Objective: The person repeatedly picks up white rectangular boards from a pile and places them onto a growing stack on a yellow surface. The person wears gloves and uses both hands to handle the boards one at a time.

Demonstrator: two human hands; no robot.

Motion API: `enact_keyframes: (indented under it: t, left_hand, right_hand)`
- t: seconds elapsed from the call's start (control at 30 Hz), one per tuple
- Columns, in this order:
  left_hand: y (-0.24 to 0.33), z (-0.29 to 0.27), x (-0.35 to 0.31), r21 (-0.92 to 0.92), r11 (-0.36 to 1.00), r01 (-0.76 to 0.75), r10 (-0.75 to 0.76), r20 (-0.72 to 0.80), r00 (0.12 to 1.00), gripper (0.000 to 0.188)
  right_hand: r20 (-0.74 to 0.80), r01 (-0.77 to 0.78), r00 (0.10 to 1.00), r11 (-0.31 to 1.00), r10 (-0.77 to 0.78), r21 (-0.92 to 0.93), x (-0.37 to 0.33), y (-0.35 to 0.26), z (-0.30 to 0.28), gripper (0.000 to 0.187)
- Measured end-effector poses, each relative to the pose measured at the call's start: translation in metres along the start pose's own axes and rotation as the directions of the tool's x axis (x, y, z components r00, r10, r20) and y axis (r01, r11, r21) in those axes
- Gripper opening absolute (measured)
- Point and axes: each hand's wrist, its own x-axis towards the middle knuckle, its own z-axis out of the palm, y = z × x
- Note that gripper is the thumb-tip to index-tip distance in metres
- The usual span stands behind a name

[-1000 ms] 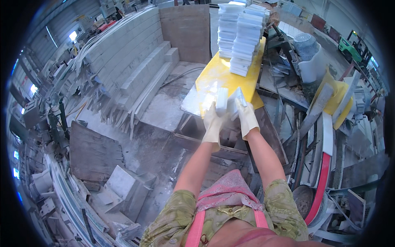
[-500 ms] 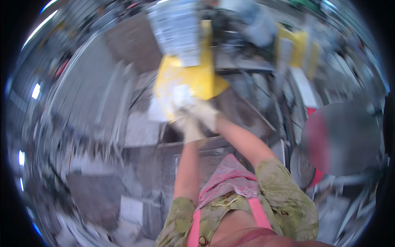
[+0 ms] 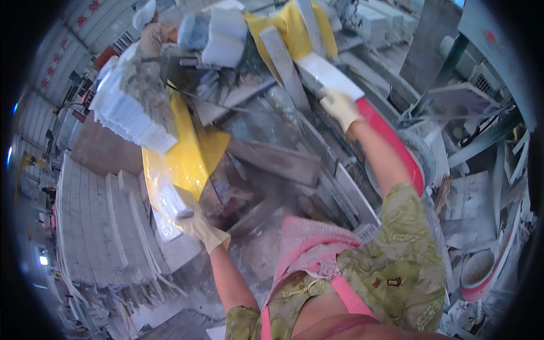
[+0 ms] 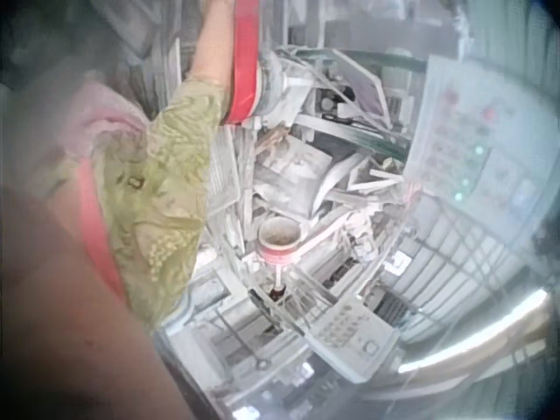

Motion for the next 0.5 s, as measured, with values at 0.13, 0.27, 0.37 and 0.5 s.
enact_keyframes:
  t: [0.13, 0.27, 0.37, 0.5]
  left_hand:
    - [0.003, -0.005, -0.001, -0.058, 0.998, 0.033, -0.03, 0.046, 0.998, 0.096]
    - [0.006, -0.005, -0.002, -0.053, 0.994, 0.101, -0.097, 0.062, 0.993, 0.099]
    - [0.003, -0.002, -0.002, -0.198, 0.974, 0.109, -0.091, 0.098, 0.991, 0.097]
    - [-0.001, -0.003, 0.0, -0.193, 0.977, 0.088, -0.072, 0.089, 0.993, 0.095]
  right_hand:
    - [0.16, 0.061, 0.987, 0.97, -0.024, -0.234, -0.001, 0.085, -0.053, 0.046]
    - [0.338, 0.226, 0.937, 0.896, -0.092, -0.382, 0.003, 0.103, -0.047, 0.065]
    - [0.28, 0.277, 0.951, 0.773, -0.133, -0.571, 0.003, 0.096, -0.025, 0.076]
    - [0.159, 0.247, 0.969, 0.675, -0.191, -0.696, 0.005, 0.084, -0.01, 0.069]
